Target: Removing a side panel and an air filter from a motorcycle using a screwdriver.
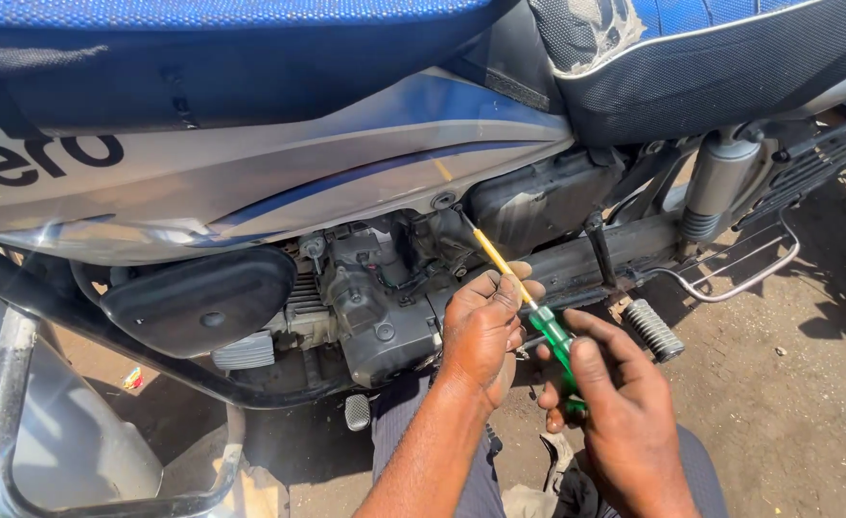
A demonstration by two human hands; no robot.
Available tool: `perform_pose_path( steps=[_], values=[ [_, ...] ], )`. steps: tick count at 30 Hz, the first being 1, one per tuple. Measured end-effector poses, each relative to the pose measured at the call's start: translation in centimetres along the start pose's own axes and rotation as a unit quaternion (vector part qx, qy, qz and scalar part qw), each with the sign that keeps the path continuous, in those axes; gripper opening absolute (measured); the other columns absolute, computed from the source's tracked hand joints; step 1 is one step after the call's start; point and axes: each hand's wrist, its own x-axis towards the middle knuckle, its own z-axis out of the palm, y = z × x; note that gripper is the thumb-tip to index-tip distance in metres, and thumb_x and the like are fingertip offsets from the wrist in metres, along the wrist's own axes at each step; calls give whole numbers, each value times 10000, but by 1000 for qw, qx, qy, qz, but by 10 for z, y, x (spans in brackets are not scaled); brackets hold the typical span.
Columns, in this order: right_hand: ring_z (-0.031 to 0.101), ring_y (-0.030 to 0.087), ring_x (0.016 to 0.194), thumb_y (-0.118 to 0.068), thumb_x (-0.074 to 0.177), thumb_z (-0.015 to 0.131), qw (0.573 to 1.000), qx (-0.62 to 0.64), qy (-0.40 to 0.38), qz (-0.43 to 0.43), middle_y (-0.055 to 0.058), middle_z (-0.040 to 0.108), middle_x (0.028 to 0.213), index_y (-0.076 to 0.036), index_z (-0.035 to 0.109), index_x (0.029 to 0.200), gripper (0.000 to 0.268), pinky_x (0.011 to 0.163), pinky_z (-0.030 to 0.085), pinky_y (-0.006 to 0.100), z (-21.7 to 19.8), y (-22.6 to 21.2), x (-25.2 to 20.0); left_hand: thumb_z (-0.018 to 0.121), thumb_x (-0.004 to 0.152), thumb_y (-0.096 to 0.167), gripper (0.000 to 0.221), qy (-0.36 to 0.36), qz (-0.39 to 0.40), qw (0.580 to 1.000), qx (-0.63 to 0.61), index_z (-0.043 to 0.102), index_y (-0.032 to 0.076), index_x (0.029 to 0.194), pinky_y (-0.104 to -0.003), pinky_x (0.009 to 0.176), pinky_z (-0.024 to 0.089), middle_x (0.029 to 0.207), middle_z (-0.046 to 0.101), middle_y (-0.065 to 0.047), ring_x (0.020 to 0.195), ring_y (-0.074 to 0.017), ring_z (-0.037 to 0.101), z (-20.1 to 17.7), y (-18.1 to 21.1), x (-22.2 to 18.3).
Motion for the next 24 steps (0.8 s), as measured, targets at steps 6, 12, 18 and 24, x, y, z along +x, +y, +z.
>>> perform_pose_path(
  steps=[6, 12, 18, 24],
  values=[
    [685, 197, 776, -143, 1025, 628, 990, -110, 11, -93, 164, 721, 994, -16, 672, 1300, 306, 622, 567, 319, 7, -8, 0, 565, 1024, 283, 343, 18, -23, 997, -66, 649, 19, 1225, -167, 485, 336, 981, 676, -78, 569, -10, 398, 19, 8, -11],
    [721, 154, 672, -200, 940, 672, 972, 165, -30, 165, 152, 769, 913, -31, 683, 1253, 356, 521, 591, 289, -10, 32, 1, 564, 1035, 230, 318, -5, -6, 995, -101, 658, 1, 1235, -167, 486, 329, 899, 597, -14, 570, -18, 378, 15, -1, -5],
    [730, 171, 840, -124, 948, 683, 952, -239, 40, -187, 110, 723, 1062, -41, 681, 1249, 312, 667, 598, 290, 11, -23, -8, 571, 1145, 326, 396, 68, -31, 994, -82, 557, -70, 1142, -197, 497, 337, 885, 531, -70, 596, -34, 394, 9, -15, -4],
    [690, 263, 733, -183, 1041, 575, 964, 186, -8, 192, 203, 757, 1038, -11, 672, 1381, 393, 570, 575, 391, -9, 22, -1, 553, 1000, 267, 327, 47, -5, 997, -55, 632, 3, 1176, -185, 455, 323, 955, 691, -89, 511, -20, 347, 18, 5, -10]
  ],
)
